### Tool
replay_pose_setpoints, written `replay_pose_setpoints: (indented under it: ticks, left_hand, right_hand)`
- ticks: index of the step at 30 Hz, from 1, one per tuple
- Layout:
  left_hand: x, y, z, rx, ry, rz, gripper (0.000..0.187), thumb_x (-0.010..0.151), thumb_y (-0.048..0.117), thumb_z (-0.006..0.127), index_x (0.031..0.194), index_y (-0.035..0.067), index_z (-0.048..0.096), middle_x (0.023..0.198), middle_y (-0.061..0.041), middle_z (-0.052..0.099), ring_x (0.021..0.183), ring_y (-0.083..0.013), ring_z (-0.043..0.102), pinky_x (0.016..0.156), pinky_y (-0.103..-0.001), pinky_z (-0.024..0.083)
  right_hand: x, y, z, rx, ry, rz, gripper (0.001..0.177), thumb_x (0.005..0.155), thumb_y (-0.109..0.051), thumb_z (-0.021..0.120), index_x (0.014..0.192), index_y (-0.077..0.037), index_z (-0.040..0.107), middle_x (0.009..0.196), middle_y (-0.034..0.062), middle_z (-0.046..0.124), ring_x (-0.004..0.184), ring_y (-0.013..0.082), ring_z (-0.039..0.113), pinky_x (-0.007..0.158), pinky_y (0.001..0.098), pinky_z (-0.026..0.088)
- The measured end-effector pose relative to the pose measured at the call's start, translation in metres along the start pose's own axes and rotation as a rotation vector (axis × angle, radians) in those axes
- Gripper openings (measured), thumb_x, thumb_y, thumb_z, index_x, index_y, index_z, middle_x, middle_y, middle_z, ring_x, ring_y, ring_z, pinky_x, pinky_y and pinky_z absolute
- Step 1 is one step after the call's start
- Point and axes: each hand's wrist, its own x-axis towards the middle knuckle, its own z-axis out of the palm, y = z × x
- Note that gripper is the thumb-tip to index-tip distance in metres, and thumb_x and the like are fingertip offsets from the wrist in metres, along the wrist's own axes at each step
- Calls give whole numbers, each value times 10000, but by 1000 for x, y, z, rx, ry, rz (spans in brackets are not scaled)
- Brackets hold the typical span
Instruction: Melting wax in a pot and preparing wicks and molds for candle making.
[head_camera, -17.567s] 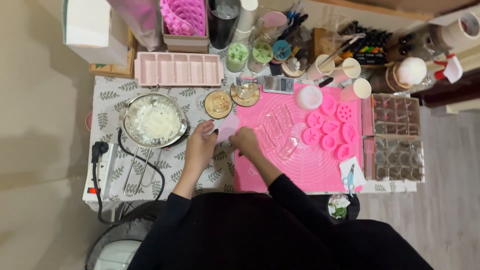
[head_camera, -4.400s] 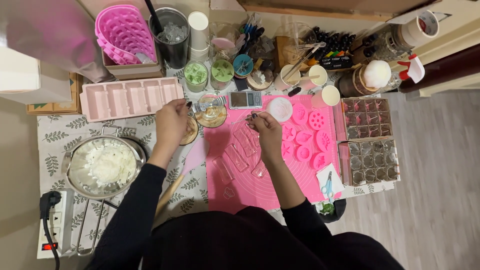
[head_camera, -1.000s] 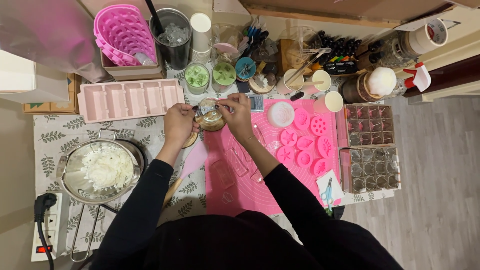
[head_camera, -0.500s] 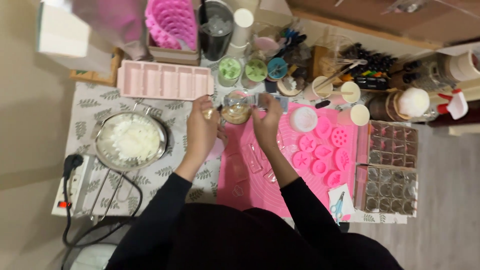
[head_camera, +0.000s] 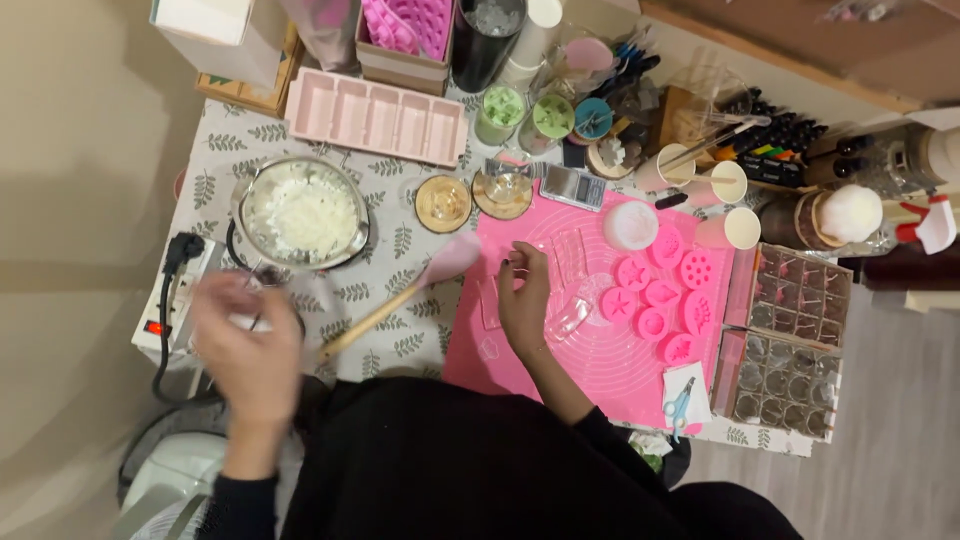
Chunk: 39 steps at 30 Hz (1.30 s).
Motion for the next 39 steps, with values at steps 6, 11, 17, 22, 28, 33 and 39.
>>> replay_pose_setpoints:
  ticks: [6, 11, 17, 22, 28, 33, 39]
  left_hand:
    - [3, -57, -24, 352, -31, 59, 733, 896, 233, 834, 1389, -126, 426, 1310, -277, 504, 1302, -415, 466, 1127, -520, 374]
    - [14, -57, -3, 530, -247, 70, 796, 752, 315, 870, 1350, -86, 529, 1169, -258, 623, 1118, -443, 570, 973, -555, 411]
    - [23, -87, 14, 407, -440, 36, 271, 935, 153, 752, 1051, -35, 595, 978, -230, 698, 906, -433, 683, 811, -507, 531]
    - [27, -86, 10, 375, -480, 65, 275, 932, 133, 750, 1024, -49, 565, 940, -248, 692, 882, -444, 675, 792, -513, 525]
    - [25, -88, 7, 374, -487, 80, 260, 932, 145, 753, 1017, -37, 588, 935, -239, 700, 876, -437, 679, 797, -504, 527]
    - [30, -82, 3, 352, -504, 53, 275, 947, 194, 750, 1001, -36, 608, 892, -225, 706, 823, -417, 686, 755, -498, 530]
    - [36, -72, -3, 319, -551, -25, 388, 868, 272, 803, 975, -54, 623, 848, -204, 710, 799, -382, 696, 736, -472, 539]
  right_hand:
    - [-22, -22, 12, 72, -168, 78, 219, 1008, -92, 582, 1207, -14, 628, 939, 84, 670, 802, 145, 631, 690, 284, 527]
    - [-35, -23, 26, 120, -261, 74, 202, 1019, -105, 562, 1180, -9, 637, 857, 72, 678, 751, 135, 630, 686, 284, 529]
    - [-41, -15, 33, 148, -316, 158, 207, 1029, -133, 525, 1144, -15, 651, 836, 78, 716, 737, 126, 674, 702, 281, 554]
    - [-46, -4, 39, 226, -303, 252, 208, 1030, -143, 513, 1125, -20, 650, 845, 91, 728, 741, 124, 703, 705, 277, 570]
    - [-55, 3, 53, 226, -269, 258, 218, 1014, -124, 504, 1128, -18, 657, 839, 89, 724, 721, 121, 690, 690, 281, 566]
    - [-60, -6, 67, 114, -307, 182, 197, 994, -106, 534, 1128, -34, 659, 814, 102, 705, 700, 170, 672, 674, 304, 552]
    - [-82, -21, 94, -298, -452, -332, 365, 833, -21, 608, 1175, -106, 703, 987, 152, 580, 930, 317, 618, 803, 404, 543]
